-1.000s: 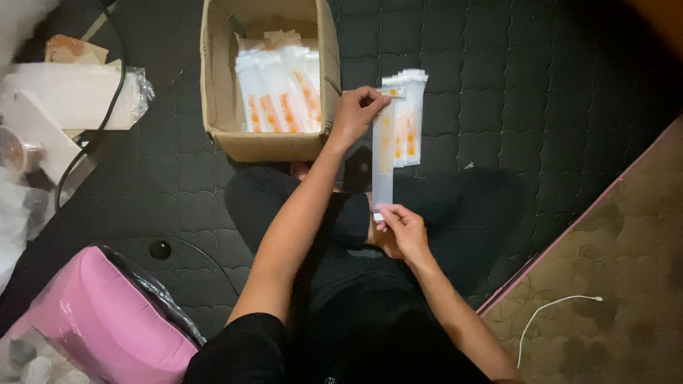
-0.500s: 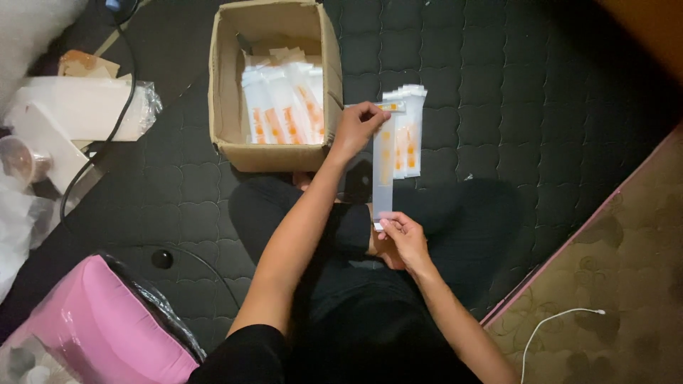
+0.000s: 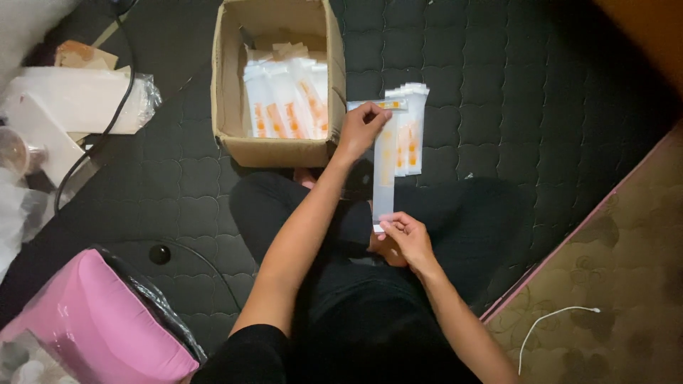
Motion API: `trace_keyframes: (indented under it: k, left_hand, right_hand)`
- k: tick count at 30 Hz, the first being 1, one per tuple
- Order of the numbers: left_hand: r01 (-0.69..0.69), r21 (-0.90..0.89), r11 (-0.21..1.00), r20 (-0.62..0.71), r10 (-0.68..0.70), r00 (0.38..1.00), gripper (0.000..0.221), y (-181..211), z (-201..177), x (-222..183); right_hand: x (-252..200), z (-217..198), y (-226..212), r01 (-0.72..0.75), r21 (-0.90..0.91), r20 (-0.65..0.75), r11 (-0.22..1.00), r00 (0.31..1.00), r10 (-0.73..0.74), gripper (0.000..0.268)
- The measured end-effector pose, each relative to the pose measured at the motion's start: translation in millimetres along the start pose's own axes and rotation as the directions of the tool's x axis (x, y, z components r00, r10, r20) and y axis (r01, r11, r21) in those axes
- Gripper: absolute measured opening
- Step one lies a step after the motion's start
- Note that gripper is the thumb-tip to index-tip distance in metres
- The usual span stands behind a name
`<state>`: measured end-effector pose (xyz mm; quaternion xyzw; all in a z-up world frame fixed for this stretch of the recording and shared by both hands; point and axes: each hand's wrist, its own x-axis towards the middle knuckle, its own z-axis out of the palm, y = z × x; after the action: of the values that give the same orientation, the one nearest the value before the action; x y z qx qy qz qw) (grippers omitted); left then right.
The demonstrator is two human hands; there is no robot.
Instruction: Organizing and stacking small packaged items by removing a protective strip and placing them in a neat pile.
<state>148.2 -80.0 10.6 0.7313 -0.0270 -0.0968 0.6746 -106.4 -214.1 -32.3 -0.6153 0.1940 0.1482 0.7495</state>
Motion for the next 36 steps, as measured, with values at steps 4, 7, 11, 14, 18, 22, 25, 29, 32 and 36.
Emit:
trace_keyframes:
  k: [4, 7, 11, 14, 18, 22, 25, 29, 32, 36]
  left_hand:
    - [0.015, 0.044, 0.999, -0.067, -0.012, 0.998, 0.016, -11, 4, 0]
    - [-0.001, 0.06, 0.998, -0.1, 0.007, 0.995, 0.015, -8, 4, 10]
    - [-0.001, 0.059, 0.998, -0.087, 0.006, 0.996, 0.015, -16, 5, 5]
    - [0.021, 0.161, 0.987, -0.044, -0.014, 0.999, 0.016, -35, 7, 3]
    - [0.075, 0.268, 0.961, 0.083, -0.101, 0.992, 0.015, -59, 13, -21]
    - [0.076, 0.284, 0.956, 0.192, -0.134, 0.972, 0.016, -104, 18, -54]
    - [0.04, 0.373, 0.927, 0.419, -0.207, 0.884, 0.018, -82, 12, -85]
    - [0.087, 0.251, 0.964, 0.45, -0.196, 0.872, 0.029, -23, -5, -94]
    - [0.152, -0.214, 0.965, 0.303, -0.083, 0.949, 0.04, 24, -7, -87]
    - [0.199, -0.397, 0.896, 0.287, -0.085, 0.954, 0.037, 5, 4, -69]
  right_hand:
    - [-16, 9, -22, 0.014, -0.15, -0.054, 0.989, 0.998, -0.022, 0.013]
    - [-10, 8, -23, 0.047, -0.152, -0.069, 0.987, 0.996, -0.058, 0.008]
    - [-18, 14, -32, 0.271, -0.352, -0.062, 0.896, 0.948, -0.311, 0.01]
    - [-27, 27, -67, 0.505, -0.393, -0.021, 0.768, 0.83, -0.557, 0.01]
    - [-26, 29, -115, 0.726, -0.334, 0.022, 0.601, 0.644, -0.765, 0.006]
    - [-3, 23, -151, 0.749, -0.351, 0.039, 0.562, 0.611, -0.791, 0.007]
    - [20, 23, -163, 0.711, -0.343, -0.044, 0.614, 0.641, -0.766, 0.007]
    - [29, 41, -184, 0.586, -0.148, -0.194, 0.797, 0.773, -0.604, 0.04]
    - [25, 56, -201, 0.487, -0.047, -0.237, 0.872, 0.843, -0.483, 0.049]
    - [42, 40, -170, 0.431, -0.329, -0.209, 0.84, 0.834, -0.51, 0.019]
